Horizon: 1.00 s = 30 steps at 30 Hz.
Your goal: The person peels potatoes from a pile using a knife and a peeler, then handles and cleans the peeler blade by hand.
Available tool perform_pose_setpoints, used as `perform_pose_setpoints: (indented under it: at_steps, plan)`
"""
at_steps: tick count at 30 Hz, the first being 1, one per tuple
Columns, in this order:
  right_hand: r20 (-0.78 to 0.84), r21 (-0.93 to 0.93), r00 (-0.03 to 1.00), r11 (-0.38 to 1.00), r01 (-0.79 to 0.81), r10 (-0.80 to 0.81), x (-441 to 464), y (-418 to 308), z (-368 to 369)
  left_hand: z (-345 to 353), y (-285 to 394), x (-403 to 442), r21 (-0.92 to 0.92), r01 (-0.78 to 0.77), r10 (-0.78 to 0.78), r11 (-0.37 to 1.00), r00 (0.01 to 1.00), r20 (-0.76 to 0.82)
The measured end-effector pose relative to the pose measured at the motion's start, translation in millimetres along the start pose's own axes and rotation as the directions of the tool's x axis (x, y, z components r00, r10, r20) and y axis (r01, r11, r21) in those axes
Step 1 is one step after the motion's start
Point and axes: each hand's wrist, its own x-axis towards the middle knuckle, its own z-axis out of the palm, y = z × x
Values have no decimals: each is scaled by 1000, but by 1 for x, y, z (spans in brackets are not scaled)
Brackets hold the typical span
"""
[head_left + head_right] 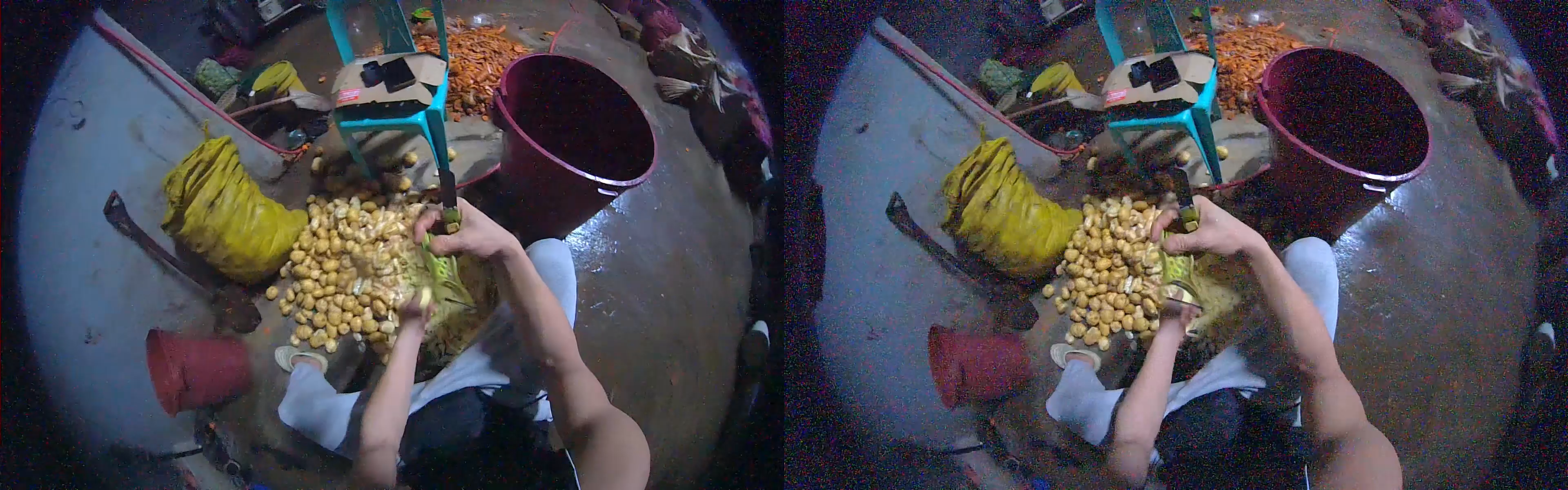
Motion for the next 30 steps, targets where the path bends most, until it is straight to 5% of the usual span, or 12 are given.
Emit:
perform_pose_setpoints:
  at_steps: [2, 5, 7, 8, 11, 13, 14, 18, 20, 24, 28, 30]
  plan:
    - [56, 125, 998, 992, -8, 1, -12, 0, -4, 97, 45, -40, 61, -419, 376, 906, 861, 342]
    - [85, 271, 996, 963, -2, -22, -28, 5, -17, 210, 127, -92, 48, -714, 521, 699, 554, 649]
    - [28, 215, 1000, 977, -1, -6, -35, 7, -33, 236, 147, -86, 108, -711, 451, 695, 548, 705]
    - [-42, 130, 998, 990, 55, -50, -34, 10, -37, 244, 153, -90, 15, -495, 349, 869, 634, 691]
    - [-146, 100, 988, 993, 60, -45, -17, -3, -36, 214, 137, -72, -59, -478, 399, 877, 651, 646]
    - [-278, -226, 944, 943, -245, 178, -8, 2, -36, 173, 117, -55, -224, -197, 292, 955, 774, 562]
    - [-266, -209, 945, 946, -247, 188, -6, 5, -33, 139, 102, -24, -136, -219, 248, 966, 930, 271]
    - [-326, -645, 931, 682, -345, 163, 4, 26, -14, 97, 121, -88, -105, -317, 334, 943, 909, 251]
    - [-376, -732, 909, 543, -411, 181, 9, 43, 3, 85, 122, -103, 532, -626, 511, 570, 777, 367]
    - [-250, -705, 959, 653, -276, 136, 23, 55, 36, 69, 113, -133, 805, -593, 644, 15, 622, 446]
    - [-166, -591, 974, 806, 27, -155, 34, 41, 74, 48, 132, -150, 911, -382, 576, 158, 784, 229]
    - [-293, -208, 938, 945, -251, 185, 39, 38, 93, 36, 143, -155, 738, -509, 591, 444, 785, 186]
